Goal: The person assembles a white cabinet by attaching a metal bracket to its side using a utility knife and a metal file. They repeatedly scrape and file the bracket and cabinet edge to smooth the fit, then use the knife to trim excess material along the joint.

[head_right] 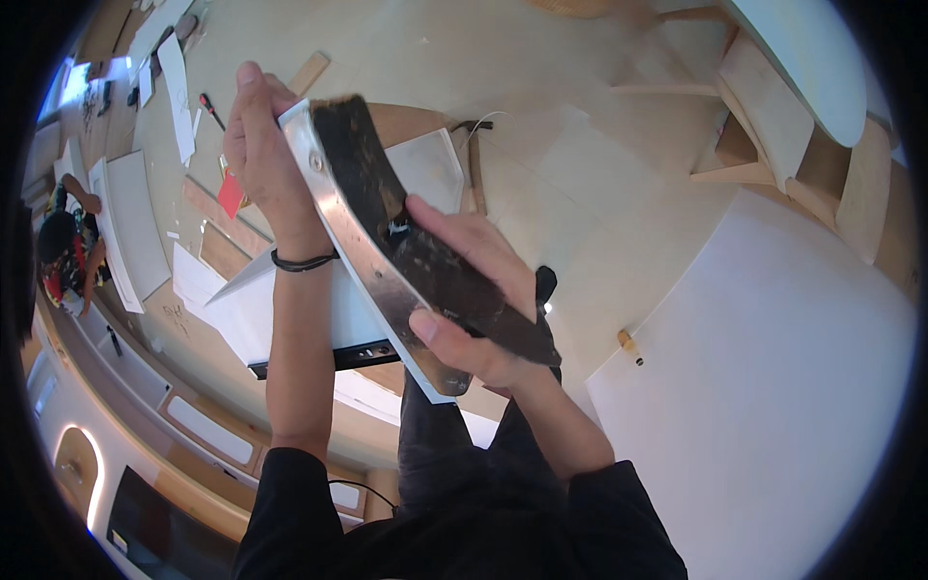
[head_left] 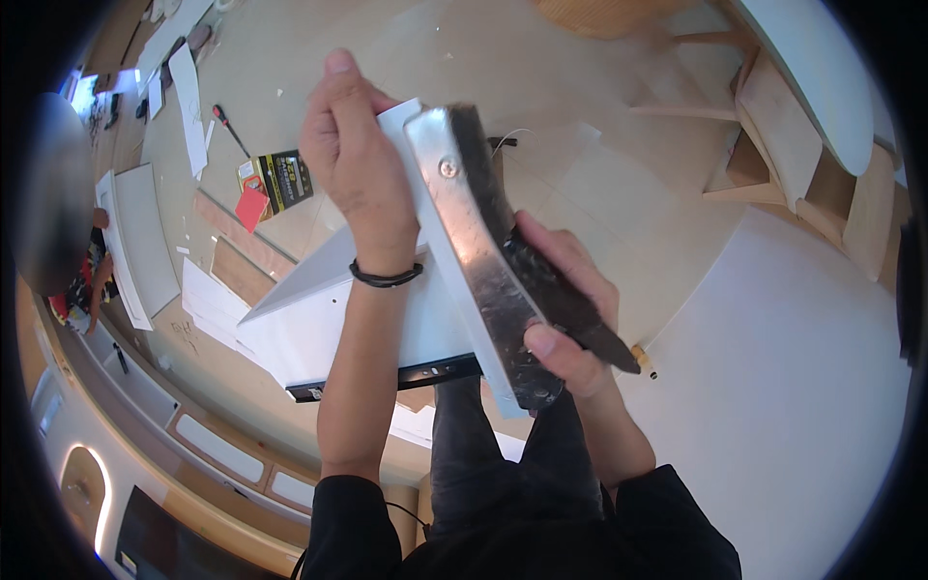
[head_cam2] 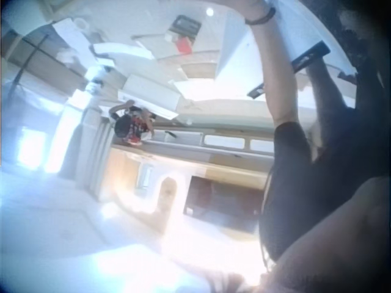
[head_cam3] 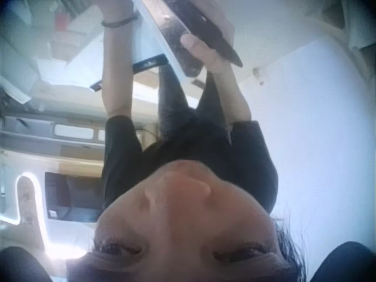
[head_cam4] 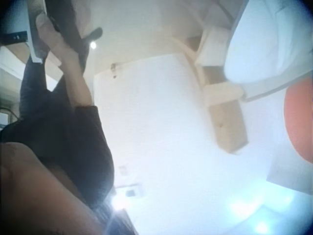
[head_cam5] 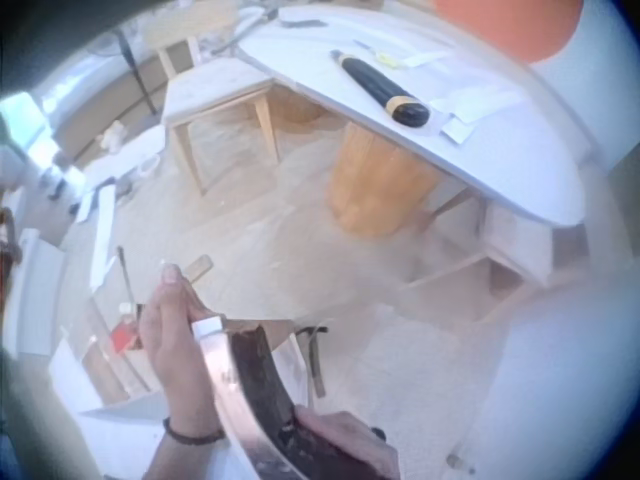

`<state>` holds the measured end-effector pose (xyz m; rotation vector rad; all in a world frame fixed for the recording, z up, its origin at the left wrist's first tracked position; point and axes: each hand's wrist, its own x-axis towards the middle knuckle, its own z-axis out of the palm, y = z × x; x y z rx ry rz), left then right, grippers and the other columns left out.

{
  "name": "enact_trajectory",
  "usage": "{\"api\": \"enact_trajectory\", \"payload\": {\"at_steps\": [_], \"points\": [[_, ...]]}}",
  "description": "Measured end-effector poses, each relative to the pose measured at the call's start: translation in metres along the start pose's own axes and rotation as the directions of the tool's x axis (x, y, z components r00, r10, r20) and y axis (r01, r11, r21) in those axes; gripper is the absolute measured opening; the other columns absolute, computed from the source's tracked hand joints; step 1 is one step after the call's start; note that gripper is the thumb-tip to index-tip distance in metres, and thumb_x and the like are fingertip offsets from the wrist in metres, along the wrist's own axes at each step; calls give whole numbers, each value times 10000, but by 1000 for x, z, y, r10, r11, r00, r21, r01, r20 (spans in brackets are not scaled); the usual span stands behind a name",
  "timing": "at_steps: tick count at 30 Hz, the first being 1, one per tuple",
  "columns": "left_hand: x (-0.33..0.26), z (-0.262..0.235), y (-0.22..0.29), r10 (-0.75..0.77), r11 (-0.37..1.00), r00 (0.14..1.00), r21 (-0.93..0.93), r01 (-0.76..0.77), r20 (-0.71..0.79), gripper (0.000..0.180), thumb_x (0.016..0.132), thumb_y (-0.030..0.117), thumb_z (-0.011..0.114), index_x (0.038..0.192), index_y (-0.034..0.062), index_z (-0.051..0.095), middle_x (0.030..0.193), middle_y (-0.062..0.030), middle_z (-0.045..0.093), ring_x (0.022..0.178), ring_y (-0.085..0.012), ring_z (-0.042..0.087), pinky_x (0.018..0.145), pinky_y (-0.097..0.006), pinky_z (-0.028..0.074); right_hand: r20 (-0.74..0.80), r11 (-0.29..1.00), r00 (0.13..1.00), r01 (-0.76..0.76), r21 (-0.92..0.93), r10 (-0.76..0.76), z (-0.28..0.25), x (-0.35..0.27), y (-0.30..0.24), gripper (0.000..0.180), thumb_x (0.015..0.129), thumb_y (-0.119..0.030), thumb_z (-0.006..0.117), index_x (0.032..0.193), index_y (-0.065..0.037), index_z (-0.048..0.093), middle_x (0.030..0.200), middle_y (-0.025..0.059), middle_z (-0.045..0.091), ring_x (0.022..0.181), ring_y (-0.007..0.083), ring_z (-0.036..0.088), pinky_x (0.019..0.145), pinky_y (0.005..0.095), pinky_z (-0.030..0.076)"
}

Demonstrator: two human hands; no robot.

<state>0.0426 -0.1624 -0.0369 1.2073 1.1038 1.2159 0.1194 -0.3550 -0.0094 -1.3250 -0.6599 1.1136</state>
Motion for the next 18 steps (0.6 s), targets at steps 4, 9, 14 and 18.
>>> {"api": "enact_trajectory", "payload": {"at_steps": [4, 9, 14, 18], "points": [[-3, 3, -3, 27, 1000, 999, 16, -27, -29, 547, 1081, 352, 508, 648, 19, 499, 592, 0, 456, 584, -99, 412, 568, -297, 340, -79, 990, 995, -47, 133, 58, 13, 23, -1, 889, 752, -400, 739, 1456, 83, 492, 1193, 143, 598, 1115, 220, 563, 996, 318, 399], [-1, 6, -12, -113, 988, 990, -120, 102, -84, 447, 1079, 269, 534, 692, 45, 539, 611, 10, 491, 605, -63, 425, 561, -279, 350, -146, 983, 986, -51, 178, 77, 25, 34, -8, 937, 751, -422, 731, 1476, 101, 451, 1326, 189, 586, 1256, 255, 547, 1102, 351, 367], [0, 7, -14, -52, 982, 999, -182, 52, 1, 471, 1098, 287, 501, 697, 40, 528, 623, 28, 466, 601, -52, 397, 540, -262, 321, -208, 984, 969, -102, 144, 131, 29, 37, -12, 923, 773, -420, 696, 1487, 102, 432, 1407, 230, 553, 1308, 273, 537, 1130, 365, 366], [-11, 16, -11, -50, 983, 999, -176, 47, -12, 465, 1104, 256, 478, 702, 24, 502, 630, 34, 433, 615, -55, 360, 536, -281, 311, -218, 987, 970, -76, 142, 106, 26, 46, -11, 883, 810, -400, 650, 1499, 100, 412, 1420, 232, 543, 1315, 270, 536, 1123, 359, 381]]}}
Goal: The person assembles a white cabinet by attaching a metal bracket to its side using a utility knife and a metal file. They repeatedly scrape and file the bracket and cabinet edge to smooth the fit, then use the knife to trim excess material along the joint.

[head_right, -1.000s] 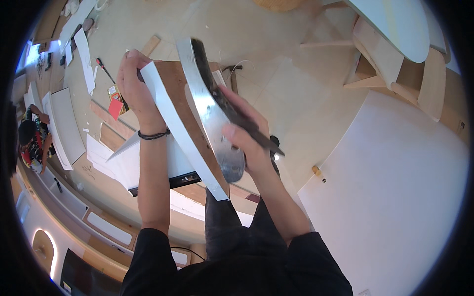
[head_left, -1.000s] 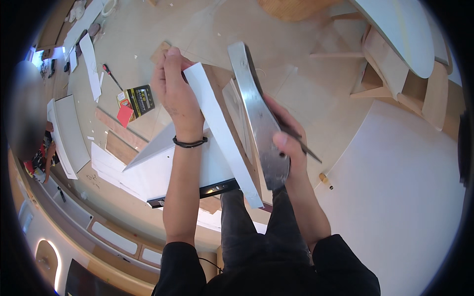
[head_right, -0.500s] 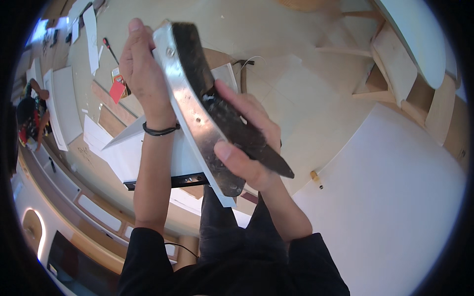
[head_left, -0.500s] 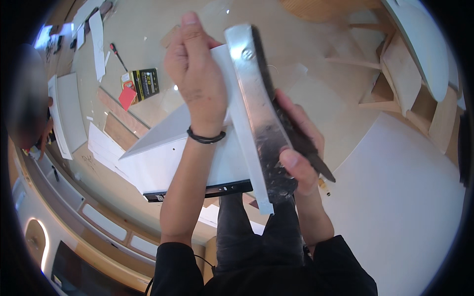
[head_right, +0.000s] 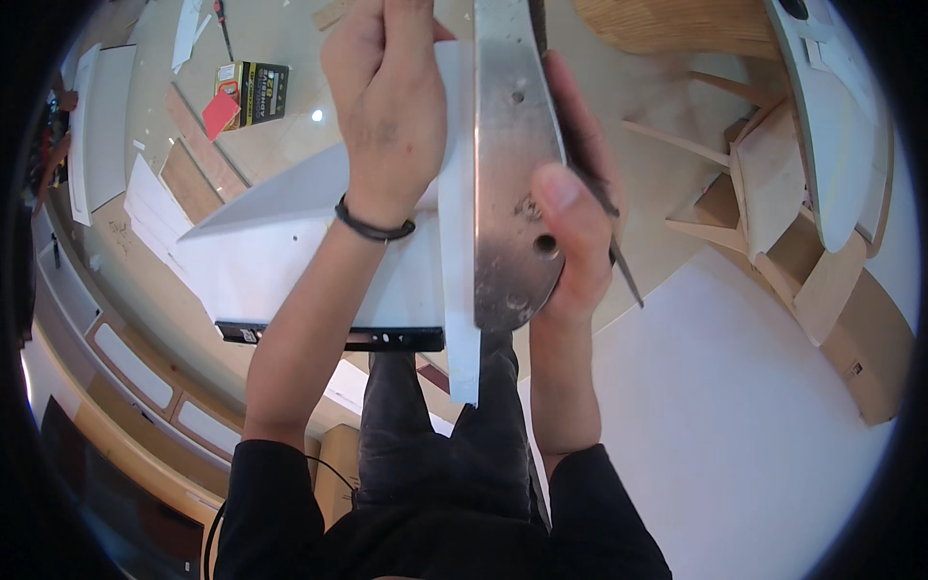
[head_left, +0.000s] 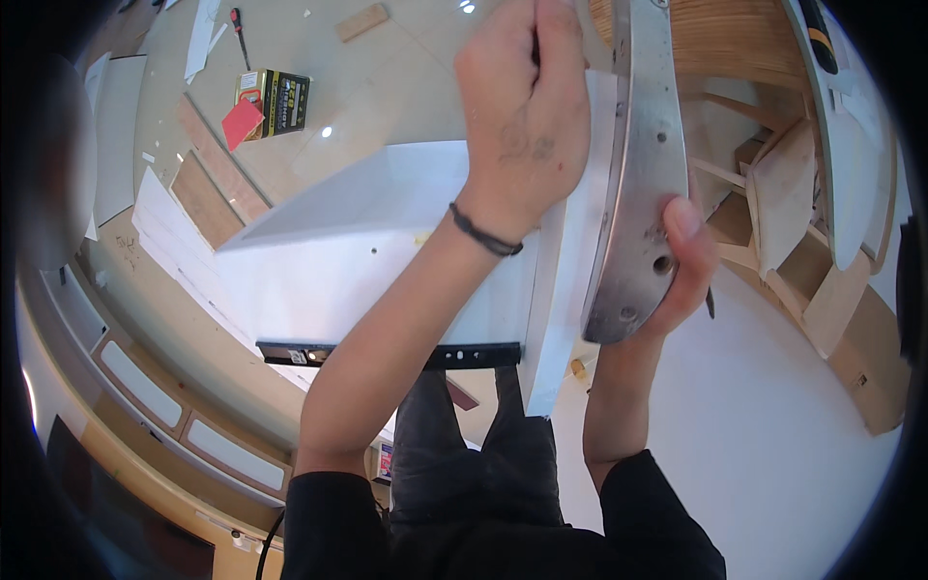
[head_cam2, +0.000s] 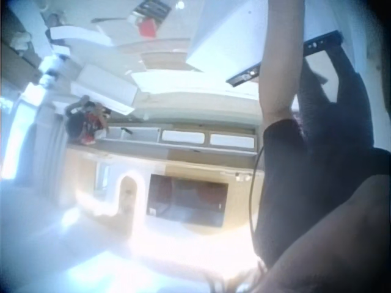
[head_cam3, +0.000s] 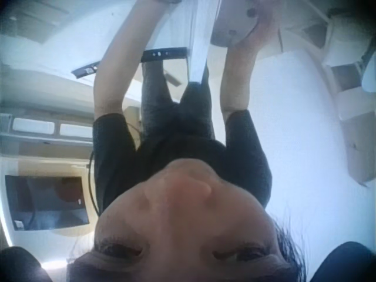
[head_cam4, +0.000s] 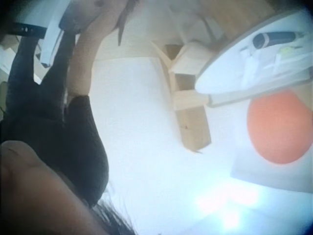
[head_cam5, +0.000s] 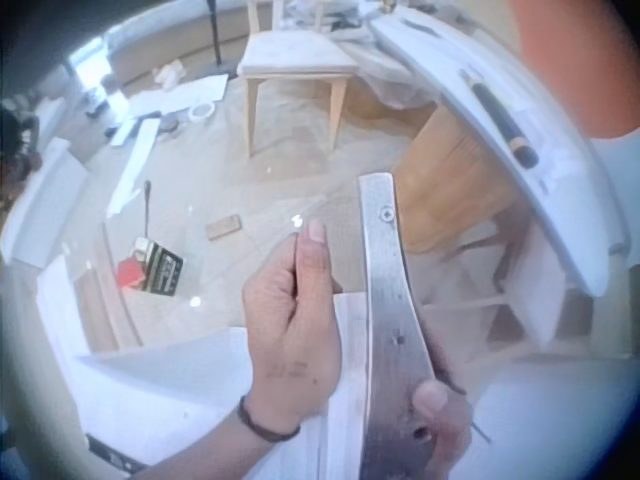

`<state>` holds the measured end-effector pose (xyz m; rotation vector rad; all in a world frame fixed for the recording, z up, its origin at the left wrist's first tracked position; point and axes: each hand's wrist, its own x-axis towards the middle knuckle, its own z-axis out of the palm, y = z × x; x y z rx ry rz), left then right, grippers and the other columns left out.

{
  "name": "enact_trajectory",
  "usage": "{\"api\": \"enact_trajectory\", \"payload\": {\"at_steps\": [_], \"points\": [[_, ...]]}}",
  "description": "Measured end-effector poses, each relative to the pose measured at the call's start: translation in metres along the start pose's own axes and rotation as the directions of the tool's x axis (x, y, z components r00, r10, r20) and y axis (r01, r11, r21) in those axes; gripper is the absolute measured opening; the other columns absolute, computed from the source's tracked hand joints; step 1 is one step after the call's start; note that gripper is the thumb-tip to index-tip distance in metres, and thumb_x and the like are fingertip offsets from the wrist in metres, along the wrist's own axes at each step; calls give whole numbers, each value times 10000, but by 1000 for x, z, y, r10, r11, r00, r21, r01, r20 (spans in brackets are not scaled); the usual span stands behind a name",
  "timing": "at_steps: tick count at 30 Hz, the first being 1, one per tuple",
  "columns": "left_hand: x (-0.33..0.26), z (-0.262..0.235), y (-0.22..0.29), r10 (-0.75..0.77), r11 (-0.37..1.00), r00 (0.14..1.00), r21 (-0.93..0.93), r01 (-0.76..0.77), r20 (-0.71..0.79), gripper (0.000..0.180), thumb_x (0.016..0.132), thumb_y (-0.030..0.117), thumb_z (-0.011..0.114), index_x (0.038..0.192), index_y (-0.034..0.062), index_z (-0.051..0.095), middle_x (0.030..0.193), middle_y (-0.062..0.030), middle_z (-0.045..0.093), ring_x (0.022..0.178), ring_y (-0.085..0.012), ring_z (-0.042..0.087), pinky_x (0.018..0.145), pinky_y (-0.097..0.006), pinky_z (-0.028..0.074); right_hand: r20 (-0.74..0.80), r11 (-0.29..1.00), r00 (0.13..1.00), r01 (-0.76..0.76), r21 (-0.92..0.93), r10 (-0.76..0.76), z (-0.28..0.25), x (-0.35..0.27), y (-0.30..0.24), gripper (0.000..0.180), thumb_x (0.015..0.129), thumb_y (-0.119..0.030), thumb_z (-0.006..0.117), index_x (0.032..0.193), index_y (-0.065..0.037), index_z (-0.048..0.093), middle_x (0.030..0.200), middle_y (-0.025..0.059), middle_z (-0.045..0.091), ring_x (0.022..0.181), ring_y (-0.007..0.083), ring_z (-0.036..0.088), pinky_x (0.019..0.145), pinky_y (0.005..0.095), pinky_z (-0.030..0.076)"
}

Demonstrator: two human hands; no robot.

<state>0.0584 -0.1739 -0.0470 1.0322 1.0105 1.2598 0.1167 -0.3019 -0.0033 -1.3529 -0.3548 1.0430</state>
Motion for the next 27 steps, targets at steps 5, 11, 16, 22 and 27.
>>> {"api": "enact_trajectory", "payload": {"at_steps": [5, 11, 16, 22, 27], "points": [[1, -4, 3, -32, 999, 999, 4, 32, 34, 440, 1100, 232, 482, 711, 25, 480, 636, 34, 404, 636, -54, 347, 542, -291, 307, 29, 993, 1000, 13, -121, -9, -12, -10, -1, 940, 809, -422, 671, 1522, 108, 362, 1474, 244, 499, 1350, 291, 515, 1135, 371, 374], [-3, -1, 2, 16, 999, 999, 38, -17, 27, 412, 1092, 202, 486, 728, 9, 463, 635, 7, 386, 638, -66, 350, 546, -306, 316, 1, 993, 999, -47, -104, 47, -14, -32, 0, 1013, 779, -456, 700, 1521, 132, 337, 1508, 261, 461, 1397, 314, 474, 1163, 391, 346], [-9, -6, 3, 64, 997, 998, 51, -65, 14, 380, 1084, 173, 480, 754, -16, 476, 629, -54, 424, 611, -111, 395, 558, -333, 348, 15, 997, 1000, 15, -70, -13, 1, 0, -8, 931, 813, -408, 655, 1534, 94, 347, 1506, 225, 470, 1379, 289, 485, 1139, 375, 370], [5, 1, -2, 191, 973, 981, 141, -185, -32, 458, 1059, 221, 519, 680, -31, 465, 585, -137, 447, 540, -267, 411, 557, -386, 355, 32, 977, 996, 87, -193, -82, 6, -10, -11, 845, 830, -440, 619, 1475, 63, 409, 1346, 190, 560, 1200, 254, 576, 998, 345, 456], [-4, -5, -3, 121, 987, 993, 108, -121, 6, 351, 1073, 172, 493, 778, -18, 495, 651, -137, 445, 609, -198, 436, 577, -375, 377, 6, 972, 999, 46, -231, -46, -4, -11, -8, 929, 808, -453, 639, 1518, 91, 387, 1491, 227, 496, 1385, 286, 487, 1147, 371, 358]]}}
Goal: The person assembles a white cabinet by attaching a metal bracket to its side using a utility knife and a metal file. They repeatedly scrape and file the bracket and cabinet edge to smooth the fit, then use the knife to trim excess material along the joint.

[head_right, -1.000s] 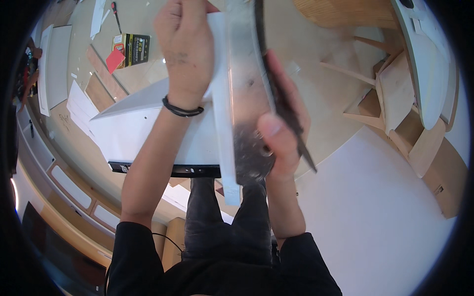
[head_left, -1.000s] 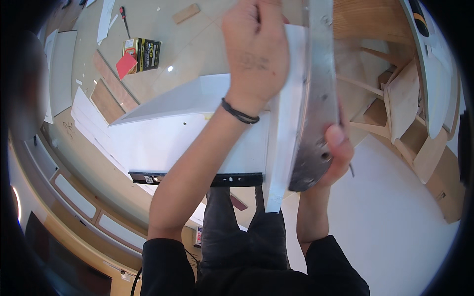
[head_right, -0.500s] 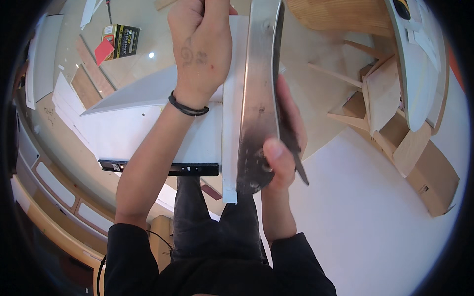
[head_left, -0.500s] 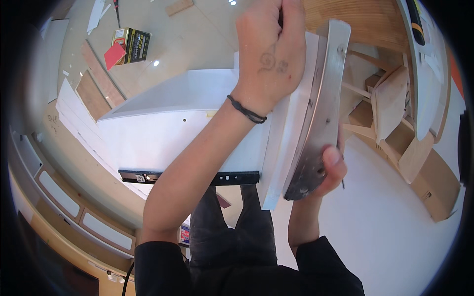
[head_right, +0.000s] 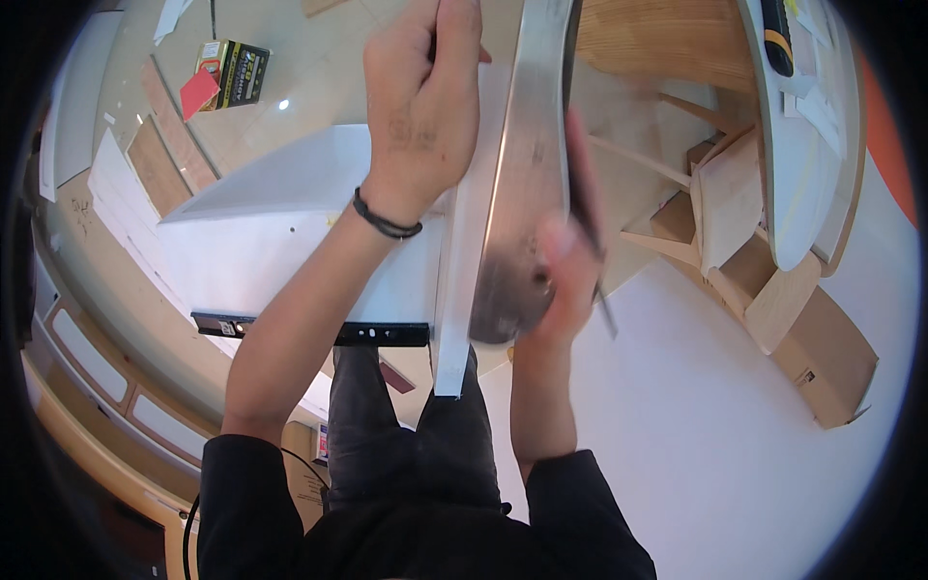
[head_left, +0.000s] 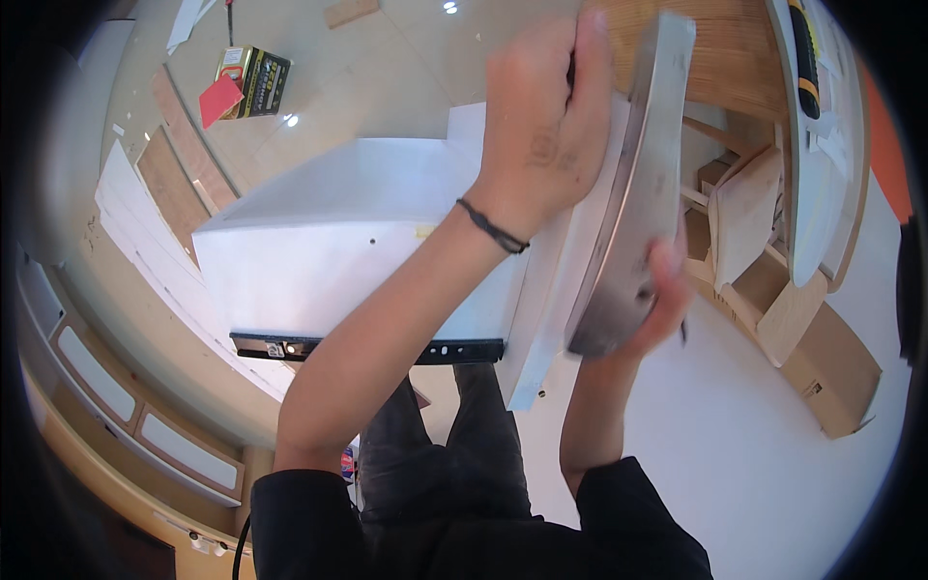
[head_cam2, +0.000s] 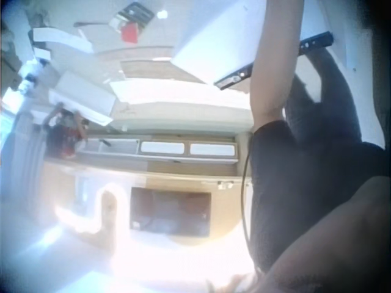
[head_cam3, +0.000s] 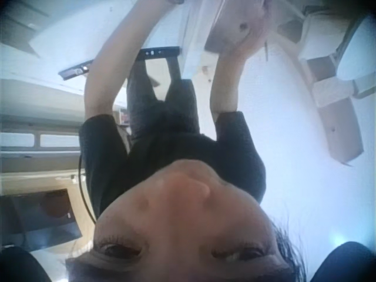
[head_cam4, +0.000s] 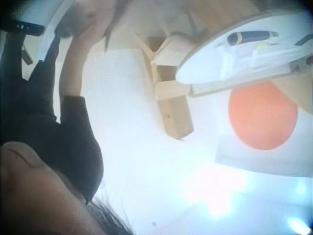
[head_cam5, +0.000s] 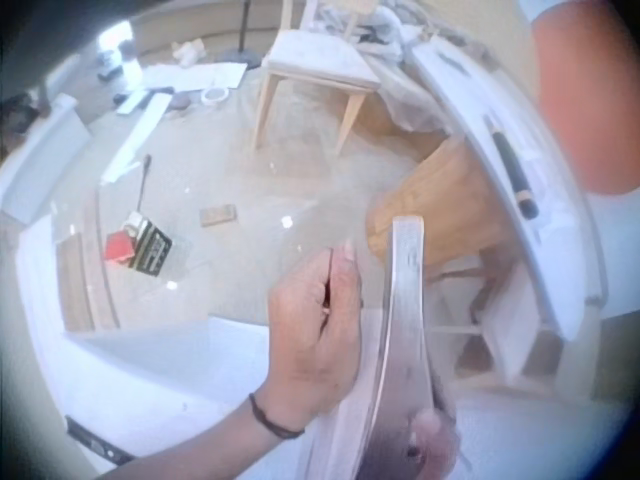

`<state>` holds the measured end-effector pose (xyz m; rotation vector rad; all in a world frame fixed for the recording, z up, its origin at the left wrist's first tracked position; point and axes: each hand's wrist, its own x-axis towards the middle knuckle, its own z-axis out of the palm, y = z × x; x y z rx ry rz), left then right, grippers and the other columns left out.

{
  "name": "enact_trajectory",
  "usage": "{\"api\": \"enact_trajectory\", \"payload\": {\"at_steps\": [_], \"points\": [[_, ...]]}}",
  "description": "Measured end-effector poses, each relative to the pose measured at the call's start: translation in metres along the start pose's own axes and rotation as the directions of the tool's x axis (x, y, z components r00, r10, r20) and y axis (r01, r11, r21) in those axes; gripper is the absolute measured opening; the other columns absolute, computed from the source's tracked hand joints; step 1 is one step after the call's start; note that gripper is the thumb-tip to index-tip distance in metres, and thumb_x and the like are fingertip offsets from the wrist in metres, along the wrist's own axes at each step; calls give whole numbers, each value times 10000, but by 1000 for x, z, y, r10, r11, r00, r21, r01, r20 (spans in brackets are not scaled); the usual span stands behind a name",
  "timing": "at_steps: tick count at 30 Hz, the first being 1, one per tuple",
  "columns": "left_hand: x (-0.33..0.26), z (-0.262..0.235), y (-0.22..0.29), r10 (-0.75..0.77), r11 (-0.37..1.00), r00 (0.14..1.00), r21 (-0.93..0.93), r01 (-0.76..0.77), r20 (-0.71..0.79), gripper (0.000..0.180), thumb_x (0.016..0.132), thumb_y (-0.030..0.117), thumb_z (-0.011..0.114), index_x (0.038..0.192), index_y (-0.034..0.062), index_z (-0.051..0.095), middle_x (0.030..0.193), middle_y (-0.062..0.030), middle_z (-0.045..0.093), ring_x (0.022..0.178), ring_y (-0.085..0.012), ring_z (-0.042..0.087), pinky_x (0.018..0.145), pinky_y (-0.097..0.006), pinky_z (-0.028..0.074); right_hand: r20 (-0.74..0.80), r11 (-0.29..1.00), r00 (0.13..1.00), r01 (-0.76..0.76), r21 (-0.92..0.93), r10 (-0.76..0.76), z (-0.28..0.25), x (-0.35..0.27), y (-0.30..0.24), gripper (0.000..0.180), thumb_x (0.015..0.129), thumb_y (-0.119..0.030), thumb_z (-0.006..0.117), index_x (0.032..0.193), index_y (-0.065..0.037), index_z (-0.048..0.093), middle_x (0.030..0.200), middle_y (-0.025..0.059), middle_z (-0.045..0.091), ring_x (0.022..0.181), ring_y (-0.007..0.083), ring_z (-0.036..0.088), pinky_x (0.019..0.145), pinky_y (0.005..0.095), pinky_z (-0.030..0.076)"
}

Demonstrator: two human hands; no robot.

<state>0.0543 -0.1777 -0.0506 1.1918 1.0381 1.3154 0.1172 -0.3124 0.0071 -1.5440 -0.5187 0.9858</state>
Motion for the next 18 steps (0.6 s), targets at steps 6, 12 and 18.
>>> {"api": "enact_trajectory", "payload": {"at_steps": [6, 12, 18], "points": [[9, 5, 1, 27, 999, 999, -26, -27, -24, 370, 1045, 160, 516, 735, -38, 471, 636, -174, 432, 578, -290, 400, 561, -407, 358, -52, 999, 999, 6, -49, -8, 6, 15, -3, 866, 851, -397, 595, 1531, 87, 363, 1424, 206, 548, 1316, 254, 541, 1089, 343, 416], [8, 4, 7, 35, 999, 999, 9, -35, -27, 379, 1038, 165, 516, 727, -45, 469, 635, -190, 454, 560, -348, 424, 556, -434, 359, 3, 996, 1000, 14, 92, -14, 24, 32, -10, 804, 871, -395, 588, 1487, 77, 381, 1360, 191, 569, 1244, 243, 569, 1037, 336, 444], [6, 1, 11, 20, 999, 999, -35, -21, -26, 385, 1045, 180, 509, 733, -44, 474, 635, -185, 455, 558, -324, 418, 558, -437, 361, 5, 990, 998, 53, 133, -55, 13, 60, -1, 600, 882, -396, 604, 1306, 26, 546, 1120, 135, 660, 986, 194, 654, 824, 299, 527]]}}
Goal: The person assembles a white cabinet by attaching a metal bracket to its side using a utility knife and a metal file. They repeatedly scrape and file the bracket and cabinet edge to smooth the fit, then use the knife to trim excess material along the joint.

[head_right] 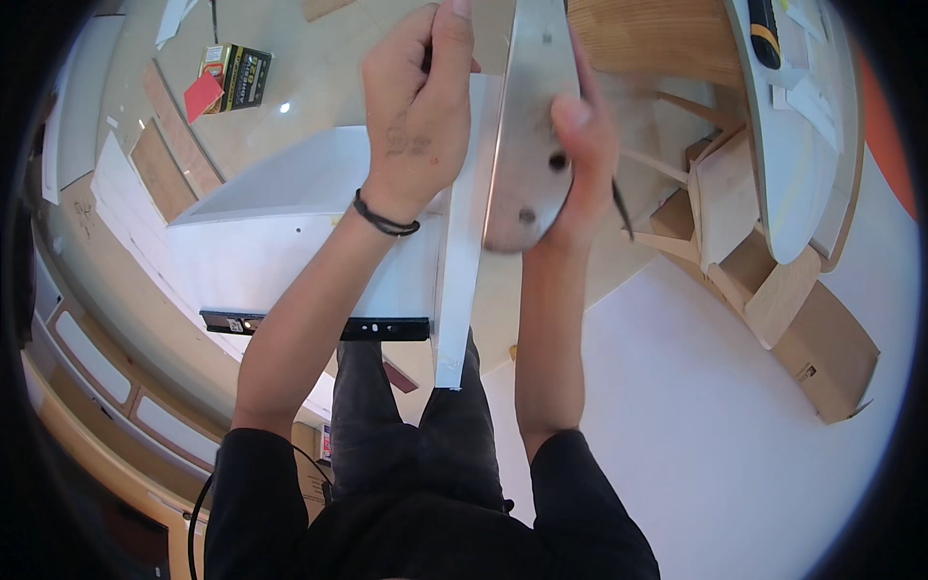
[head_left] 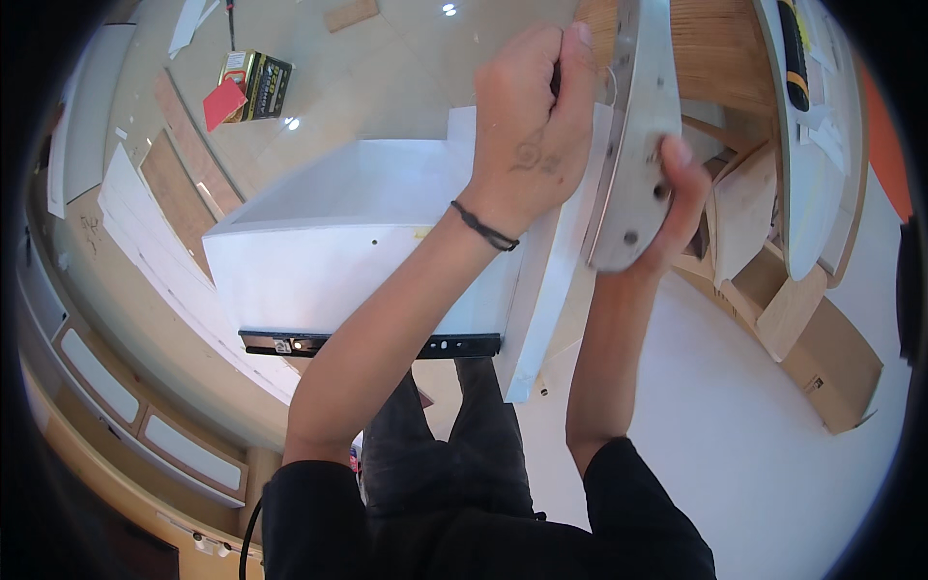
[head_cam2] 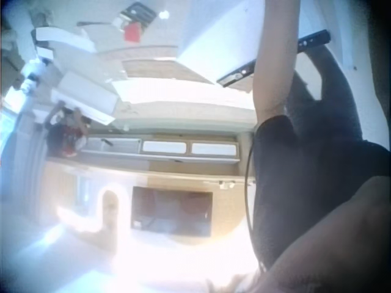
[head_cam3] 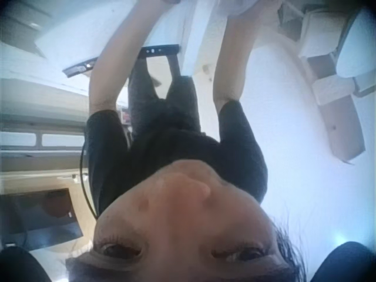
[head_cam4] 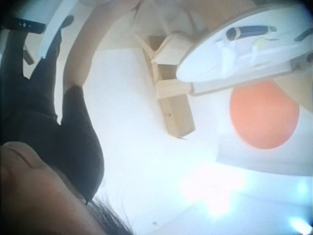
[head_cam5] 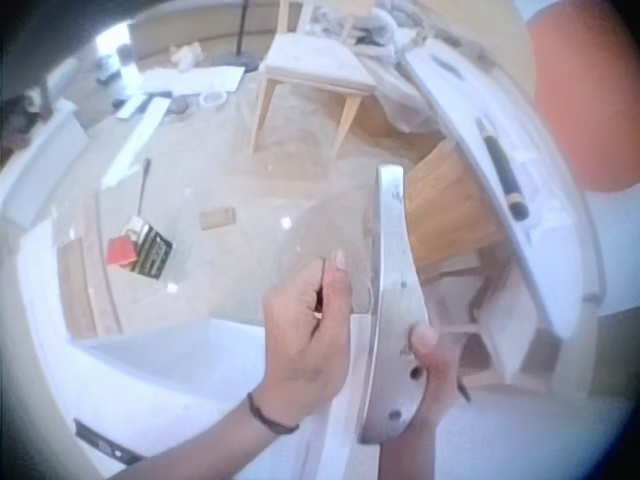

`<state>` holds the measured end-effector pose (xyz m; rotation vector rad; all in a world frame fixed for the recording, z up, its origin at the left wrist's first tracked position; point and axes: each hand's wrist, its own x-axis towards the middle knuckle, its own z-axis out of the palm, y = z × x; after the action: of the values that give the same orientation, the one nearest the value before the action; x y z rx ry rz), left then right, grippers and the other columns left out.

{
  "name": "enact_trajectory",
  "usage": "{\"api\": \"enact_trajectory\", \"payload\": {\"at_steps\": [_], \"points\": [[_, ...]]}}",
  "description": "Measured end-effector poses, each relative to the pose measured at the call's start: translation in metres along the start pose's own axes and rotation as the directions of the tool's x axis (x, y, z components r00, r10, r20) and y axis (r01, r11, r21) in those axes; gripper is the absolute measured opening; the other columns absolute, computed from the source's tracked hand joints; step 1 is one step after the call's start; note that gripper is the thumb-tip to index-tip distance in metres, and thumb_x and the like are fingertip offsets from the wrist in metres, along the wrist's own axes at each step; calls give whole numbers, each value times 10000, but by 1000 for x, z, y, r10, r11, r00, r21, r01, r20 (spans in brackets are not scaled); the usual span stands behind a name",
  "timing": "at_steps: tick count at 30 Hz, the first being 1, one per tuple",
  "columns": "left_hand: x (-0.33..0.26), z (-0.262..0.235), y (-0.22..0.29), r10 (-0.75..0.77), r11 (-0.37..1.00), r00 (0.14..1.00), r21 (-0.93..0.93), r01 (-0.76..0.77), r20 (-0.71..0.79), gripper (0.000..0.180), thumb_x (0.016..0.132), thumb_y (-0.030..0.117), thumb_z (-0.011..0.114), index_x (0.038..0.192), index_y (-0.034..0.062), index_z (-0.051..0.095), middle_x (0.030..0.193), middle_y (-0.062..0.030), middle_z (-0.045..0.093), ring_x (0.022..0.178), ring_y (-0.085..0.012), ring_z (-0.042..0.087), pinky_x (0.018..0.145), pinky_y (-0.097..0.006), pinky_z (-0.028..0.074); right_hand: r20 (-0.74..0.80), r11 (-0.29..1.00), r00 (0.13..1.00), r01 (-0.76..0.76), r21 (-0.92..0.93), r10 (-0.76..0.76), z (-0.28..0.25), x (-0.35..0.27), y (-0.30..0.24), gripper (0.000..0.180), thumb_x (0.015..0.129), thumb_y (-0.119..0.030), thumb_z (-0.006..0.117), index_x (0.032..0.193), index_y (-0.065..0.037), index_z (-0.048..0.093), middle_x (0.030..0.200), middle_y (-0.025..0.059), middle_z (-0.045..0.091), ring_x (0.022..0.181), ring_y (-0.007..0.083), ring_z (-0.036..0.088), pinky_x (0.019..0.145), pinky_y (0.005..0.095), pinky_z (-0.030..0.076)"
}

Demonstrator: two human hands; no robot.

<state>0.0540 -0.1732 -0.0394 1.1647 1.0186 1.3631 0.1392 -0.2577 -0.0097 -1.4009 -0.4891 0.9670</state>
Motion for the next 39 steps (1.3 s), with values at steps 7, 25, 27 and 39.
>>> {"api": "enact_trajectory", "payload": {"at_steps": [7, 25, 27, 39], "points": [[2, -1, 1, -117, 993, 993, 12, 117, 32, 359, 1071, 181, 505, 768, -10, 494, 637, -64, 386, 626, -110, 372, 559, -330, 348, -9, 981, 984, -178, -78, 178, -32, -98, 4, 1059, 744, -514, 719, 1520, 113, 362, 1474, 241, 498, 1338, 304, 526, 1122, 384, 385], [4, 2, -7, 26, 1000, 1000, 14, -26, 15, 363, 1078, 184, 474, 781, -24, 490, 645, -106, 444, 632, -147, 413, 597, -356, 388, 32, 996, 996, -82, 23, 81, 0, -51, -5, 897, 818, -367, 648, 1530, 94, 355, 1453, 216, 522, 1311, 254, 552, 1093, 346, 430], [1, 1, -7, -86, 996, 996, 25, 86, 19, 364, 1077, 183, 473, 781, -27, 497, 640, -108, 446, 623, -152, 419, 593, -357, 389, 35, 997, 997, -72, -2, 72, 1, -46, -7, 878, 832, -370, 631, 1527, 93, 361, 1440, 212, 535, 1300, 246, 559, 1082, 338, 437], [-3, 3, -7, -82, 995, 997, -57, 82, -8, 417, 1095, 225, 456, 769, -23, 534, 635, -94, 502, 621, -139, 466, 586, -350, 409, -14, 1000, 1000, 12, 9, -12, 3, -16, -3, 492, 884, -384, 576, 1196, -5, 616, 1049, 91, 648, 942, 159, 608, 803, 300, 490]]}}
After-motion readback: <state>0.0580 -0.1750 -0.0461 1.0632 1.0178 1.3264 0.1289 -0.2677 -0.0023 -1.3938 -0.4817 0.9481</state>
